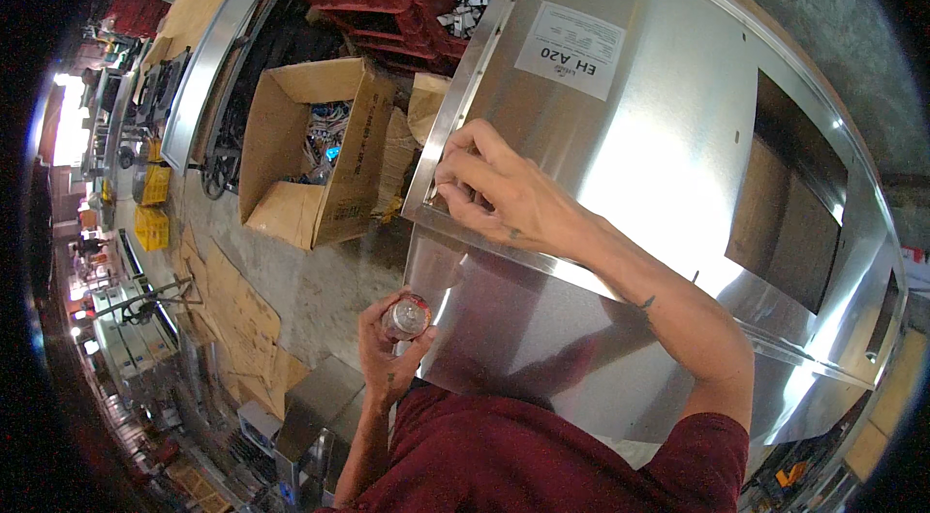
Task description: The person sits on the floor and uses an angle grinder to smooth the edge of a metal part. Then the person stands and applies a substance from a small container onto the surface of a large stainless steel unit using a small applicator.
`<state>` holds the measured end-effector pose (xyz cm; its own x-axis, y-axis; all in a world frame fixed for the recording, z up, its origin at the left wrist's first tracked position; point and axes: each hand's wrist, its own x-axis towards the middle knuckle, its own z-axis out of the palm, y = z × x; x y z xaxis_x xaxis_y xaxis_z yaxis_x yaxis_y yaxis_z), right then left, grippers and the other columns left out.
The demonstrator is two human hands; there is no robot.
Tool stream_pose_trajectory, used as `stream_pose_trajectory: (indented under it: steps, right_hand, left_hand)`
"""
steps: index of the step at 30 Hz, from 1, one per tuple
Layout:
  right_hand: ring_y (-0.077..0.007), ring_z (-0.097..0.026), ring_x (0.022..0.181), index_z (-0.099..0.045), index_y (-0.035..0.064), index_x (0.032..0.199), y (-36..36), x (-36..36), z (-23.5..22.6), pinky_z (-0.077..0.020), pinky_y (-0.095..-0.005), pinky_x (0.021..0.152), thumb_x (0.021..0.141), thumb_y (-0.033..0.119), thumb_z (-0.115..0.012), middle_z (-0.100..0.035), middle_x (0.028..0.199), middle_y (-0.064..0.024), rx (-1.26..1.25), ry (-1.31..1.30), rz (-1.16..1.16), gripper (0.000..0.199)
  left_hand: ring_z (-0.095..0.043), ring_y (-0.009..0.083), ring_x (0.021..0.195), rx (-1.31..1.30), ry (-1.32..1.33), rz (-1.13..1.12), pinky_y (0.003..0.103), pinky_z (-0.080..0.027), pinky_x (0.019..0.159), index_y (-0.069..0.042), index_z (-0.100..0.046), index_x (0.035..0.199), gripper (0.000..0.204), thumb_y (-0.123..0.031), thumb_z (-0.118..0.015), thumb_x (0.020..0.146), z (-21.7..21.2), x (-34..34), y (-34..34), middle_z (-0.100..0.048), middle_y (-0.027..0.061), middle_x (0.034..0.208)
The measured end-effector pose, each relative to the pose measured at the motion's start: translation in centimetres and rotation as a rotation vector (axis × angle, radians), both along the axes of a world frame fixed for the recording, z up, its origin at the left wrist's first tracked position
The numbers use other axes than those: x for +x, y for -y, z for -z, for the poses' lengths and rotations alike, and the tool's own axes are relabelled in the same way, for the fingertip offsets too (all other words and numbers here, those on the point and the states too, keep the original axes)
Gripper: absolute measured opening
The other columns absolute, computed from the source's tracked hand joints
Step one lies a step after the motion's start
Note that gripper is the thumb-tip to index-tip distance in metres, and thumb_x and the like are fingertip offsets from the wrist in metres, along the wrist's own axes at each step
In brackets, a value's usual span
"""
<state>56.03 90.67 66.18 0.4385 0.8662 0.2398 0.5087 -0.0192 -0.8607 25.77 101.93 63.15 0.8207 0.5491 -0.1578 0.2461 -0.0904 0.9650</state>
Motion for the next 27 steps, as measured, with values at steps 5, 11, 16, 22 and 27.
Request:
stream_pose_trajectory:
  steps: [5, 11, 16, 22, 27]
  right_hand:
    - [-0.0187, -0.062, 0.09, -0.061, 0.0052, 0.108, 0.0, -0.1, -0.2, -0.0565, -0.0345, 0.075, 0.103, 0.013, -0.068, -0.051, 0.119, -0.0089, -0.02, -0.029, -0.006, 0.011]
    - [-0.019, -0.062, 0.091, -0.061, 0.0056, 0.107, 0.0, -0.2, -0.2, -0.0566, -0.0354, 0.076, 0.104, 0.012, -0.067, -0.051, 0.119, -0.0087, -0.032, -0.015, 0.001, 0.01]
    - [-0.0193, -0.062, 0.094, -0.061, 0.0057, 0.107, -0.2, -0.2, -0.1, -0.0562, -0.0355, 0.079, 0.103, 0.011, -0.068, -0.05, 0.118, -0.0085, -0.007, 0.024, 0.002, 0.009]
    - [-0.0156, -0.06, 0.095, -0.062, 0.0039, 0.106, 0.3, 0.4, -0.3, -0.0535, -0.0306, 0.081, 0.099, 0.007, -0.068, -0.05, 0.117, -0.0086, 0.075, -0.07, 0.049, 0.01]
    - [-0.0138, -0.059, 0.093, -0.062, 0.0037, 0.106, 0.7, 0.8, -0.4, -0.0524, -0.029, 0.079, 0.099, 0.007, -0.067, -0.05, 0.116, -0.0082, 0.06, -0.095, 0.188, 0.008]
  left_hand:
    - [-0.071, 0.025, 0.12, -0.021, -0.011, 0.0, 0.033, -0.064, 0.091, 0.002, -0.044, 0.144, 0.068, 0.001, -0.084, 0.09, -0.2, -0.1, 0.0, -0.056, 0.0213, 0.15]
    - [-0.07, 0.0257, 0.122, 0.009, -0.025, 0.001, 0.033, -0.064, 0.093, 0.001, -0.045, 0.144, 0.067, 0.001, -0.084, 0.089, -0.3, -0.4, -0.1, -0.056, 0.0213, 0.15]
    - [-0.07, 0.026, 0.122, -0.004, -0.018, -0.005, 0.033, -0.064, 0.095, 0.002, -0.046, 0.143, 0.067, 0.001, -0.084, 0.089, -0.2, -0.6, -0.1, -0.056, 0.0211, 0.149]
    - [-0.07, 0.0267, 0.121, -0.017, -0.022, -0.029, 0.035, -0.063, 0.096, 0.003, -0.045, 0.144, 0.067, 0.002, -0.084, 0.089, -0.4, -0.8, 0.3, -0.057, 0.0209, 0.148]
    - [-0.07, 0.0259, 0.121, -0.032, -0.007, -0.054, 0.036, -0.062, 0.096, 0.003, -0.045, 0.144, 0.067, 0.003, -0.084, 0.089, -0.4, -1.2, 0.5, -0.057, 0.0208, 0.149]
